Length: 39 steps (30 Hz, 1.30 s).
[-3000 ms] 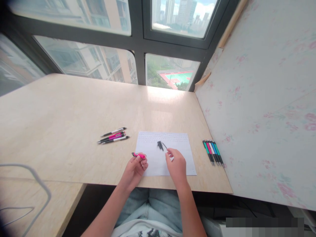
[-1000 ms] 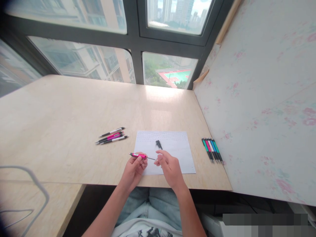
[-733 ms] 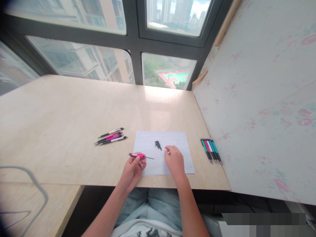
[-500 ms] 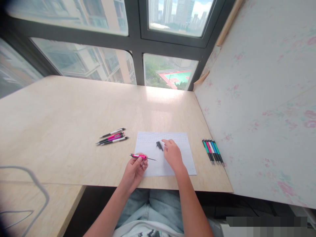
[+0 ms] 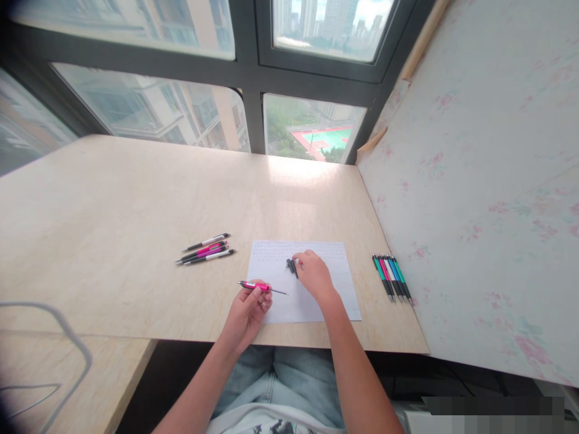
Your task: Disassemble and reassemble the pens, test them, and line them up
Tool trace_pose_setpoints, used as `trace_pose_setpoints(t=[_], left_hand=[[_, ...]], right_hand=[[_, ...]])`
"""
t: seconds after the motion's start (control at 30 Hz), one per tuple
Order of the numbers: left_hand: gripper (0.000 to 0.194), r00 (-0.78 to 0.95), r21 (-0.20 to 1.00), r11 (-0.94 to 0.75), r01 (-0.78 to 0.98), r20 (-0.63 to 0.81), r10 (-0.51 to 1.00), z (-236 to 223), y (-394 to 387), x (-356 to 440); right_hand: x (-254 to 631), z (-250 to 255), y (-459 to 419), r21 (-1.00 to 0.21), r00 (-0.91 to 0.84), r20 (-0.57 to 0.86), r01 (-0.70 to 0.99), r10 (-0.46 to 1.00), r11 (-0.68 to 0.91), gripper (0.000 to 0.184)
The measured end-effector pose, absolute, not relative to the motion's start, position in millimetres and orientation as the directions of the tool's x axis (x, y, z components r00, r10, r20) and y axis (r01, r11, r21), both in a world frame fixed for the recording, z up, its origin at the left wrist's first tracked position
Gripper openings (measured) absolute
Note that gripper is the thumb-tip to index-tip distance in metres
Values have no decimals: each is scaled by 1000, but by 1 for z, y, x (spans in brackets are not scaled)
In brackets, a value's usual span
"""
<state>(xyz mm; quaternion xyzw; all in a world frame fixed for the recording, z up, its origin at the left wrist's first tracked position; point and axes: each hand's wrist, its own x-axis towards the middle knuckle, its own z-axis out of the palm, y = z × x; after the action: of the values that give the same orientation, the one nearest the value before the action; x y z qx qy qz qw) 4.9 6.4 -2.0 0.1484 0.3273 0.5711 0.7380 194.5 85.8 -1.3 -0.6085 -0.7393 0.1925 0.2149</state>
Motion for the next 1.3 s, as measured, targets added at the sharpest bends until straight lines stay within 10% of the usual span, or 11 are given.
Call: trace_pose_setpoints(t=[0.27, 0.53, 1.3], left_hand=[[20, 126, 597, 298, -744, -313, 941, 0, 6, 5], [20, 93, 613, 280, -739, -319, 943, -1, 7, 7], [21, 79, 643, 261, -720, -297, 951, 2, 7, 7]], right_hand=[[197, 7, 73, -685, 1, 99, 726, 995, 68, 7], [202, 21, 4, -994, 178, -78, 58, 981, -90, 20], [186, 29, -8, -988, 154, -7, 152, 988, -30, 21]])
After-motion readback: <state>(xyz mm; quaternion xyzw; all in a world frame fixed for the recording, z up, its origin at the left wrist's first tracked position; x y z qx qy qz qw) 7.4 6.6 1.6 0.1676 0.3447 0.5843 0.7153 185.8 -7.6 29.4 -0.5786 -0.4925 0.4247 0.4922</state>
